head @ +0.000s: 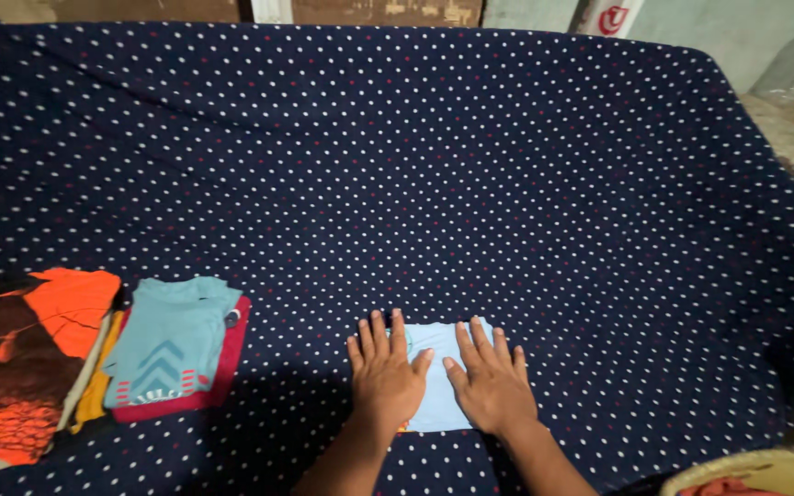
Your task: The person folds several shirts on a dark blue polka-dotted surface. They smooth and align each shirt, fold the sleeves and body, then place the folded items into a nearby basket. The shirts include an orange patterned shirt, a light blue shirt with a cartoon print, and a blue-and-white shirt.
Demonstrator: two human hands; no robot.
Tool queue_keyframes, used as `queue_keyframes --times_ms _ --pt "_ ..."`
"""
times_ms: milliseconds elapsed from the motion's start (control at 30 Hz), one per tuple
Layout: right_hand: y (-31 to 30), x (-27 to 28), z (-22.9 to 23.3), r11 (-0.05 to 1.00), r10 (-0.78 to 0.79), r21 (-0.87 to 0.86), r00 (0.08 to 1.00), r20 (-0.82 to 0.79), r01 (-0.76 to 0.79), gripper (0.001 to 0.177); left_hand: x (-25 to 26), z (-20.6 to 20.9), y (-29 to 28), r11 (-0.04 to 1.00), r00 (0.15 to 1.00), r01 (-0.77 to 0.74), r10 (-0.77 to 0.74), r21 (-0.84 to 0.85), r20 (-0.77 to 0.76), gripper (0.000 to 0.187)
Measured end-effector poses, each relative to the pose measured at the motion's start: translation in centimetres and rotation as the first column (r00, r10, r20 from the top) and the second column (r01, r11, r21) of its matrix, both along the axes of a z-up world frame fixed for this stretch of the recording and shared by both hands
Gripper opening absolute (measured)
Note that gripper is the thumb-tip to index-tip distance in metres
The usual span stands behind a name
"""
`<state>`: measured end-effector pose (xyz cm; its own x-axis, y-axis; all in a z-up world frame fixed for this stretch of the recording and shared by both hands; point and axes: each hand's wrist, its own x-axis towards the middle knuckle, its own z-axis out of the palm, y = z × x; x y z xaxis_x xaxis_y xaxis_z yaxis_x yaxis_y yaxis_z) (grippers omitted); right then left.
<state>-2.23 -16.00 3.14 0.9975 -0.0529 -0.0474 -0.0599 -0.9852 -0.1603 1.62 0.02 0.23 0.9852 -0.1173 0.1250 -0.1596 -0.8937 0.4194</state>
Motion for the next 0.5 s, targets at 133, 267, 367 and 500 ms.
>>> queue_keyframes --times_ms 133,267,367,500 --pt "0.0 0.1 0.4 1.0 -0.006 -0.008 1.0 -0.014 0.006 0.072 -0.2 0.9 -0.1 0.995 0.976 0.088 -0.097 0.051 0.197 0.081" --pt "0.4 0.2 0.8 1.0 -0.009 -0.001 0.998 -0.065 0.009 0.072 -0.3 0.3 0.3 0.988 0.983 0.144 -0.137 0.056 -0.122 0.076" --pt "0.0 0.2 0.8 1.0 -0.007 0.008 0.996 -0.092 0.007 0.073 0.2 0.1 0.5 0.989 0.984 0.146 -0.147 0.015 0.1 0.074" --pt "-1.4 0.9 0.1 0.995 0.026 0.103 0.994 -0.103 -0.016 0.073 1.5 1.8 1.0 0.973 0.985 -0.171 0.171 -0.154 -0.015 0.076"
